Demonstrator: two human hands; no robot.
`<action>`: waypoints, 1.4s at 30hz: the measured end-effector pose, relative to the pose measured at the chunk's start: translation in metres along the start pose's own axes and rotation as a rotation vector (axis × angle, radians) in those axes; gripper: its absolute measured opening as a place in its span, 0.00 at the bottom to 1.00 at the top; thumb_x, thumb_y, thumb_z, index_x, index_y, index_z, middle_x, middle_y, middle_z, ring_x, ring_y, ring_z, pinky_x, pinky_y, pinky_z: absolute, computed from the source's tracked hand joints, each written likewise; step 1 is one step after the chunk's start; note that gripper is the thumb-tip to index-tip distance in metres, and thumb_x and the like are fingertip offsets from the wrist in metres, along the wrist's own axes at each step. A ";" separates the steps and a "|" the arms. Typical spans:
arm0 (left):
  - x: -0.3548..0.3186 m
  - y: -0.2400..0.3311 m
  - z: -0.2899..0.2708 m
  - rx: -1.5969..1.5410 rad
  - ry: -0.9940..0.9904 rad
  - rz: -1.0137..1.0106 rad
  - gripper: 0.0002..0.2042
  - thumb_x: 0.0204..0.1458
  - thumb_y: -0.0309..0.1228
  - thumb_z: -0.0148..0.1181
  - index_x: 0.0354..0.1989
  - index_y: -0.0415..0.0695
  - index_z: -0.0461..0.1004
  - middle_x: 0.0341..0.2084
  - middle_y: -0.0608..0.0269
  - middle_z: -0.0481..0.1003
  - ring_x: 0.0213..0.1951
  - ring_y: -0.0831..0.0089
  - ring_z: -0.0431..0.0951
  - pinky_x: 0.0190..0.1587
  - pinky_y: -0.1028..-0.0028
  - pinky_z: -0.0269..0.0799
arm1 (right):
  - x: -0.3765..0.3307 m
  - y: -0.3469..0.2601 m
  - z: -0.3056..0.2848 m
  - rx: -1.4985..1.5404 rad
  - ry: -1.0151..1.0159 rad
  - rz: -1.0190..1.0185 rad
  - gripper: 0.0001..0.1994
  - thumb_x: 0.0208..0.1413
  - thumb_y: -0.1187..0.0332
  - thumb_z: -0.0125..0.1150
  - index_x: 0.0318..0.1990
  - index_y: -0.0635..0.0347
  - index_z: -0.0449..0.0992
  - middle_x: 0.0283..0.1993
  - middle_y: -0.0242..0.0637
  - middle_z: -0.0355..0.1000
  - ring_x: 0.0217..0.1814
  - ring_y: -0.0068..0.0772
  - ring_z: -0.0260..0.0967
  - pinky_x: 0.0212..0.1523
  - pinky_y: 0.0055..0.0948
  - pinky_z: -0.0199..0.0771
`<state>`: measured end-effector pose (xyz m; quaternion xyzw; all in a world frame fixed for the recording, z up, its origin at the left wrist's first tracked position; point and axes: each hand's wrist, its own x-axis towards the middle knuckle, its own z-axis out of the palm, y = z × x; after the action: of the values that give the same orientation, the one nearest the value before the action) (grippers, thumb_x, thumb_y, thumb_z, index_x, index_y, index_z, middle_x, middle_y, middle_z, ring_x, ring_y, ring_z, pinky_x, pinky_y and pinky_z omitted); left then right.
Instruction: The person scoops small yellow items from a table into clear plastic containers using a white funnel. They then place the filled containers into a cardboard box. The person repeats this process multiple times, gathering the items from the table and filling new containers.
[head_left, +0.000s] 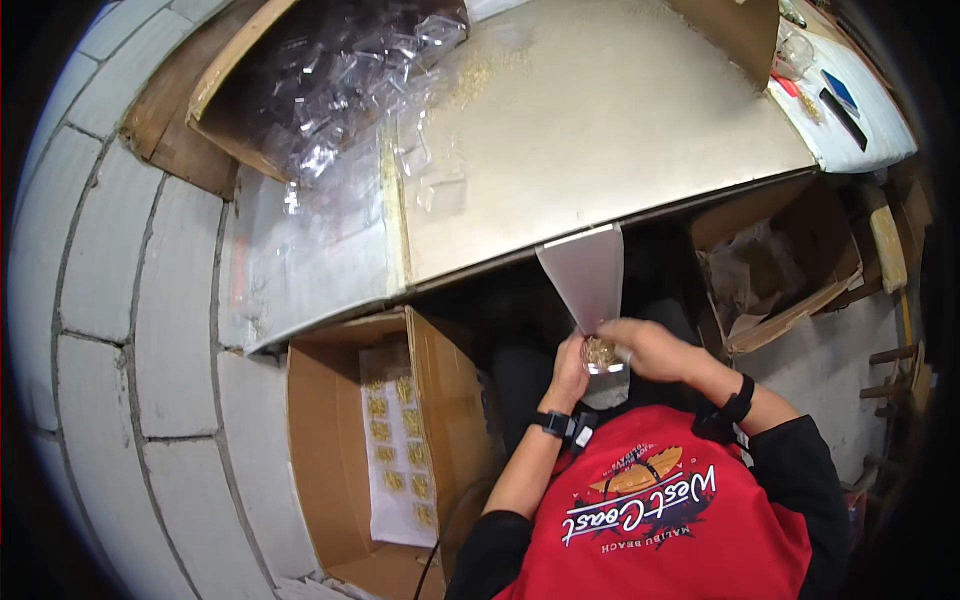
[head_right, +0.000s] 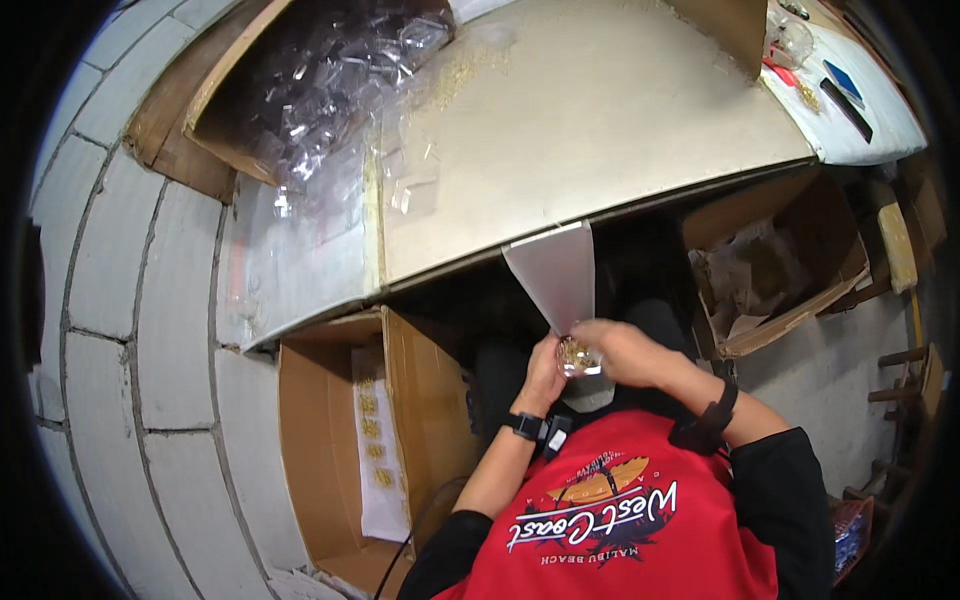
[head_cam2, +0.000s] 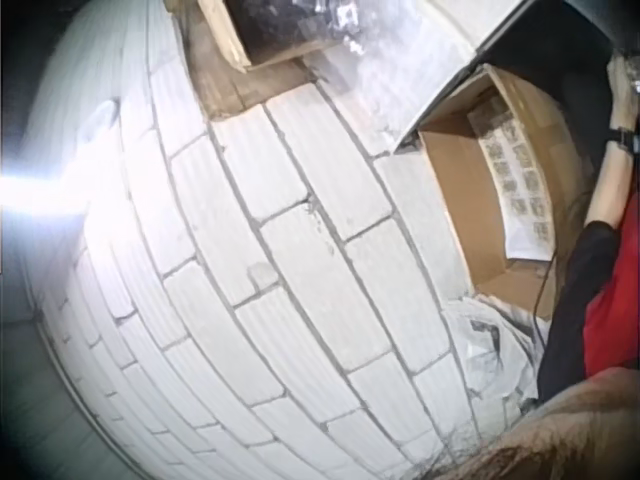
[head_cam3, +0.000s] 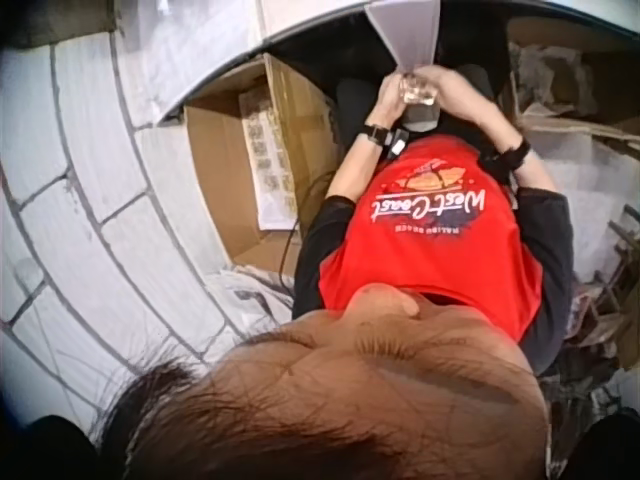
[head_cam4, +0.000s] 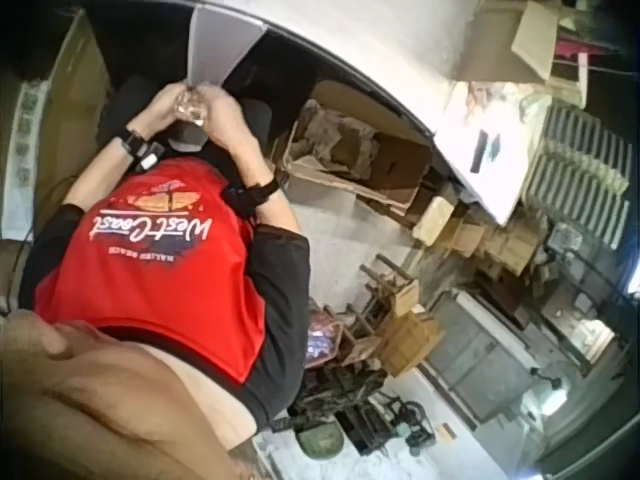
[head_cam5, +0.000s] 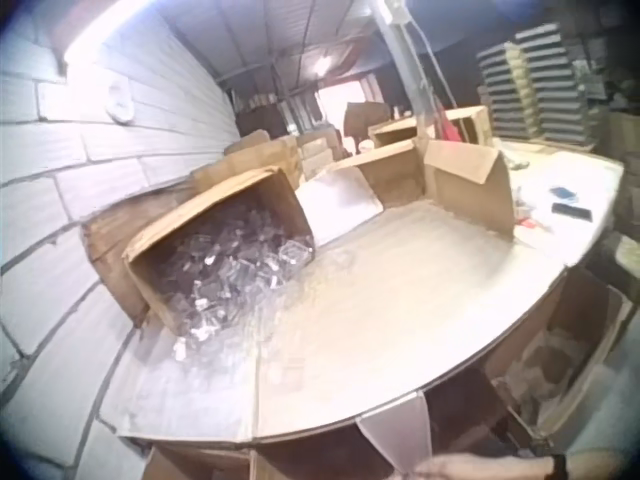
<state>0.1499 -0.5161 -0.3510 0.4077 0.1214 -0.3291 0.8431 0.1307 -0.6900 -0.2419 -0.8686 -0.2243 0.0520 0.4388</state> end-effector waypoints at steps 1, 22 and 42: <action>0.003 0.000 0.006 0.003 0.049 0.060 0.19 0.63 0.42 0.41 0.47 0.38 0.69 0.37 0.59 0.76 0.34 0.70 0.79 0.31 0.72 0.77 | 0.004 0.000 0.001 -0.053 -0.198 0.072 0.19 0.43 0.82 0.52 0.47 0.66 0.72 0.47 0.51 0.71 0.51 0.52 0.68 0.52 0.38 0.69; 0.022 0.024 -0.068 0.069 0.175 -0.091 0.07 0.54 0.26 0.58 0.38 0.35 0.74 0.32 0.60 0.77 0.35 0.75 0.77 0.40 0.75 0.74 | 0.374 0.040 -0.109 -0.924 -0.117 0.044 0.30 0.54 0.61 0.49 0.61 0.71 0.56 0.64 0.61 0.53 0.63 0.66 0.54 0.59 0.44 0.63; 0.004 0.019 0.013 -0.022 0.126 -0.062 0.20 0.63 0.40 0.39 0.50 0.34 0.65 0.41 0.51 0.74 0.40 0.61 0.79 0.33 0.62 0.79 | 0.180 0.015 -0.079 -0.462 0.252 -0.012 0.23 0.59 0.59 0.49 0.60 0.55 0.64 0.65 0.45 0.58 0.70 0.46 0.48 0.67 0.41 0.48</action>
<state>0.1649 -0.5192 -0.3334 0.4146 0.1905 -0.3272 0.8275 0.3200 -0.6779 -0.1862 -0.9440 -0.1788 -0.1120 0.2538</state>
